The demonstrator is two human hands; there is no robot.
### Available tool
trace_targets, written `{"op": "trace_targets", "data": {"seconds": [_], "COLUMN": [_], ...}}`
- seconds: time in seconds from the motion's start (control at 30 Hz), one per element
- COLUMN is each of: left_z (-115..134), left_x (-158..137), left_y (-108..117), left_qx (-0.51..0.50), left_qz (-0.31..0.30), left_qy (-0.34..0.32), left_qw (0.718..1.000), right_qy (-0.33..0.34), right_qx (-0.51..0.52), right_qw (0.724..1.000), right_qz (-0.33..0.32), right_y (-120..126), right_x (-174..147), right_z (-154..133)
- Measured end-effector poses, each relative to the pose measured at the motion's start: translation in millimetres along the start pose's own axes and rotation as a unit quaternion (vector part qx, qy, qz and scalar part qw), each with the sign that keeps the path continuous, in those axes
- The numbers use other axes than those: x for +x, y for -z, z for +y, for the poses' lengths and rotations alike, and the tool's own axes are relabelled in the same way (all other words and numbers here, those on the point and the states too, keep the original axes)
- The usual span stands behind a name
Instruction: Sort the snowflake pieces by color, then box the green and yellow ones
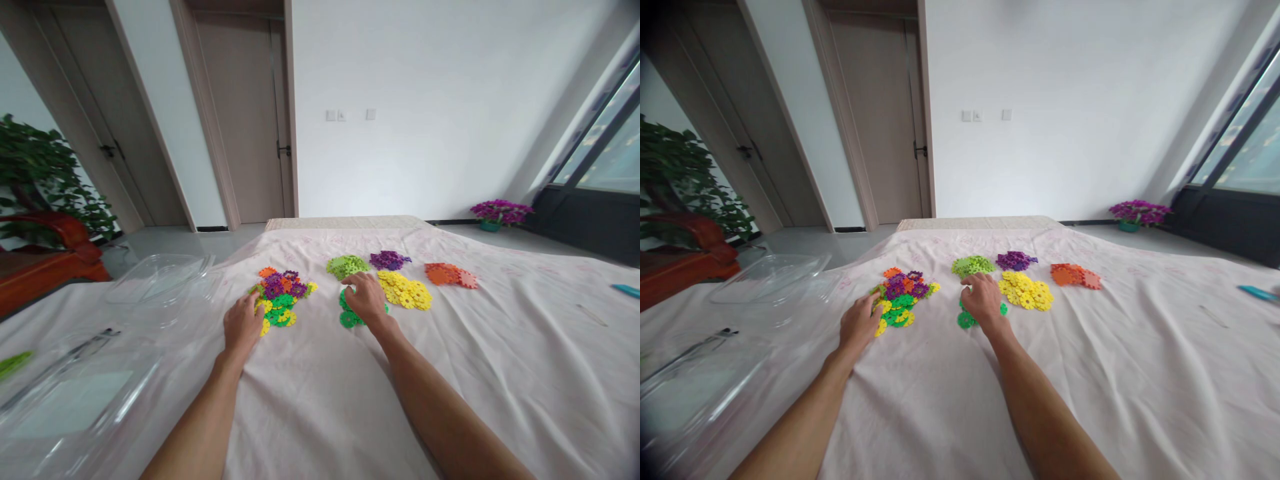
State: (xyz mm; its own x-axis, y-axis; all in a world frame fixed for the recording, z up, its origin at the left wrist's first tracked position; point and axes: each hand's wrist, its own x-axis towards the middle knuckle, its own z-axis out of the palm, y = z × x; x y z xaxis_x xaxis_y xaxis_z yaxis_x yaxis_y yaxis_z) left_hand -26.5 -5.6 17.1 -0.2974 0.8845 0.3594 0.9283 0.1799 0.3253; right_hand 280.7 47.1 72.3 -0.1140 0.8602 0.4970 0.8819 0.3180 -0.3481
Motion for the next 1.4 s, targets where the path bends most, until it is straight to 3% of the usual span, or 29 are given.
{"op": "trace_targets", "data": {"seconds": [0.27,0.4,0.67,1.0,1.4], "left_z": [1,1,1,5,3], "left_x": [-1,-2,-1,-4,-3], "left_y": [1,2,2,6,4], "left_qx": [0.000,-0.003,-0.003,-0.019,-0.013], "left_qz": [0.006,0.002,0.001,0.003,0.007], "left_qy": [-0.003,-0.005,-0.018,-0.014,-0.018], "left_qw": [1.000,1.000,1.000,1.000,1.000], "right_qy": [0.202,0.254,0.262,0.245,0.237], "right_qx": [0.048,0.045,0.021,0.041,0.025], "right_qw": [0.972,0.958,0.959,0.966,0.966], "right_qz": [-0.113,-0.126,-0.107,-0.078,-0.099], "right_y": [-29,-41,-63,-55,-61], "right_x": [-27,-38,-32,-27,-18], "right_z": [-48,-65,-74,-77,-75]}}
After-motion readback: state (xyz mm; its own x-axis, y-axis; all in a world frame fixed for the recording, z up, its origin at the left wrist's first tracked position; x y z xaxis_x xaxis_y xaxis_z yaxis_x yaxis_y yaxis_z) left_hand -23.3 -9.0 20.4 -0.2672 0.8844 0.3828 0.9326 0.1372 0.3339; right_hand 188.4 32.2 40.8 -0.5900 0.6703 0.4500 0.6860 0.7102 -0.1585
